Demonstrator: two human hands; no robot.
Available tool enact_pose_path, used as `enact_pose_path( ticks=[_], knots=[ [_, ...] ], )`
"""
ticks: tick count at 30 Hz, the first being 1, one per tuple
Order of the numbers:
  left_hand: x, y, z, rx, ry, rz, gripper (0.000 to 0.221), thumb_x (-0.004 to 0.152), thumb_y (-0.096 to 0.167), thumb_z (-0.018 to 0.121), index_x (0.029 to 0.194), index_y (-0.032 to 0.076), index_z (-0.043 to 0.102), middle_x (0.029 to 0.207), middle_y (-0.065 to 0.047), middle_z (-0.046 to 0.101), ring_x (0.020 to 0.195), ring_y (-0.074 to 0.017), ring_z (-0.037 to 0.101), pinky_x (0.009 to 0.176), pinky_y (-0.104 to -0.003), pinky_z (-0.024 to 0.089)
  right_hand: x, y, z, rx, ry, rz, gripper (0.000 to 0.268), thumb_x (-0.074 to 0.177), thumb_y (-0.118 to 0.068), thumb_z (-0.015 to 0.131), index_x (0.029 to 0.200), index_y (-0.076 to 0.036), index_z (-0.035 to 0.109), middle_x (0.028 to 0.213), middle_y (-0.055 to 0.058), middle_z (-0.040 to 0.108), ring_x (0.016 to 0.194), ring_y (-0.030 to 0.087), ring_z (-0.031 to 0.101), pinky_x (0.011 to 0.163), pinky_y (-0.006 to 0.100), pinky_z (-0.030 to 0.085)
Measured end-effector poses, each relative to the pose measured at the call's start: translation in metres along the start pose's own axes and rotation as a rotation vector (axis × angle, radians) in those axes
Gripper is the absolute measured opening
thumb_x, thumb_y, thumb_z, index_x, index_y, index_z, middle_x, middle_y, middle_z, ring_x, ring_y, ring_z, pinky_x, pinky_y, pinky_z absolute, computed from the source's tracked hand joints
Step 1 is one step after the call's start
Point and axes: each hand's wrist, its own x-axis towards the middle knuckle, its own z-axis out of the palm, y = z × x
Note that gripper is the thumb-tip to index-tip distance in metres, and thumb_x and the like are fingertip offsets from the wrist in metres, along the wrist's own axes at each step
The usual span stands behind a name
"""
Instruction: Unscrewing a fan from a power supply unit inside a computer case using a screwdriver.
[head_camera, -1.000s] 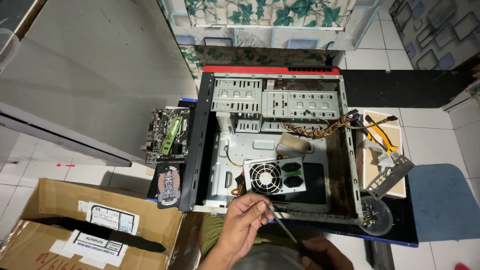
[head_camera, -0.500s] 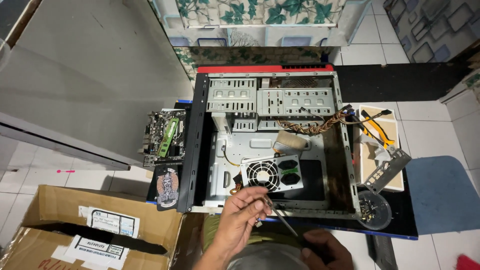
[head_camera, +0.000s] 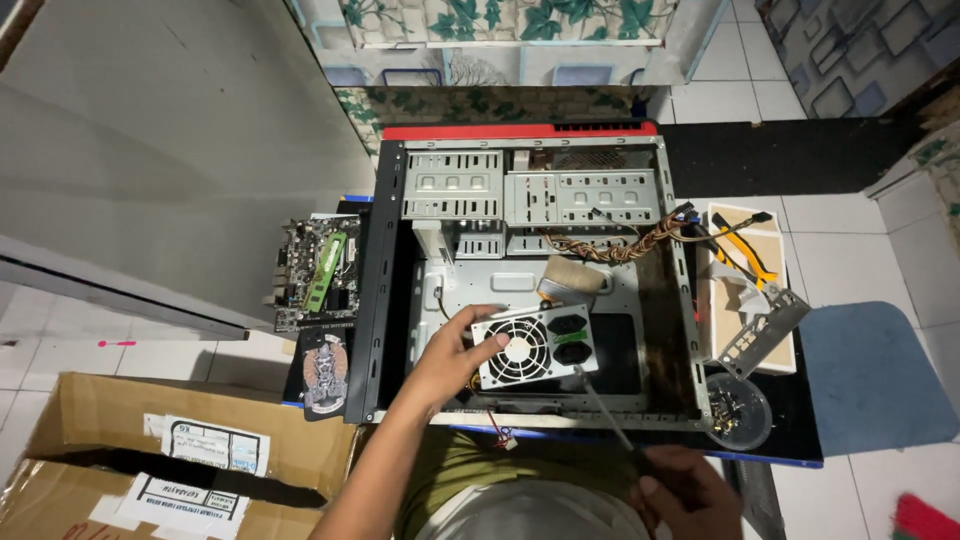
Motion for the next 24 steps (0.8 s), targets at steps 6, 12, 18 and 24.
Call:
enact_pose_path(
  ticks=[6,12,18,24],
  knots=[
    [0.007,-0.002,-0.005,-0.206,-0.057,-0.230,0.030,0.102,0.024,0.051,0.129,0.026,0.064,0.160,-0.002,0.048,0.140,-0.0242,0.049,0.094,-0.039,0.056,0.002,-0.057,-0.005,-0.165,0.181,0.182,0.031,0.083,0.020,0.070,0.113,0.011,0.071,0.069,0.034,0.071,0.052,0.034,0.053,0.048,0.043,0.046],
    [-0.006,0.019,-0.012,-0.097,-0.106,-0.309,0.034,0.107,0.030,0.040,0.134,0.033,0.059,0.166,-0.010,0.034,0.084,-0.0153,0.075,0.024,-0.018,0.013,-0.006,-0.083,0.009,-0.199,0.217,0.137,0.032,0.082,0.020,0.069,0.112,0.011,0.070,0.072,0.033,0.070,0.052,0.033,0.051,0.051,0.039,0.043],
    [0.005,0.005,-0.005,-0.344,-0.078,-0.276,0.030,0.109,0.016,0.043,0.132,0.018,0.062,0.116,-0.010,0.071,0.094,-0.0190,0.069,0.079,-0.030,0.060,0.002,-0.107,0.004,-0.472,0.187,0.209,0.031,0.079,0.009,0.081,0.110,0.003,0.081,0.082,0.023,0.082,0.071,0.026,0.070,0.055,0.039,0.057],
    [0.013,-0.016,-0.003,-0.420,-0.092,-0.207,0.028,0.109,0.020,0.045,0.131,0.014,0.061,0.106,-0.012,0.070,0.096,-0.0212,0.070,0.074,-0.032,0.061,0.010,-0.127,-0.001,-0.798,-0.015,0.031,0.025,0.077,-0.010,0.084,0.101,-0.012,0.088,0.091,0.005,0.085,0.069,0.014,0.063,0.059,0.032,0.051]
  ],
)
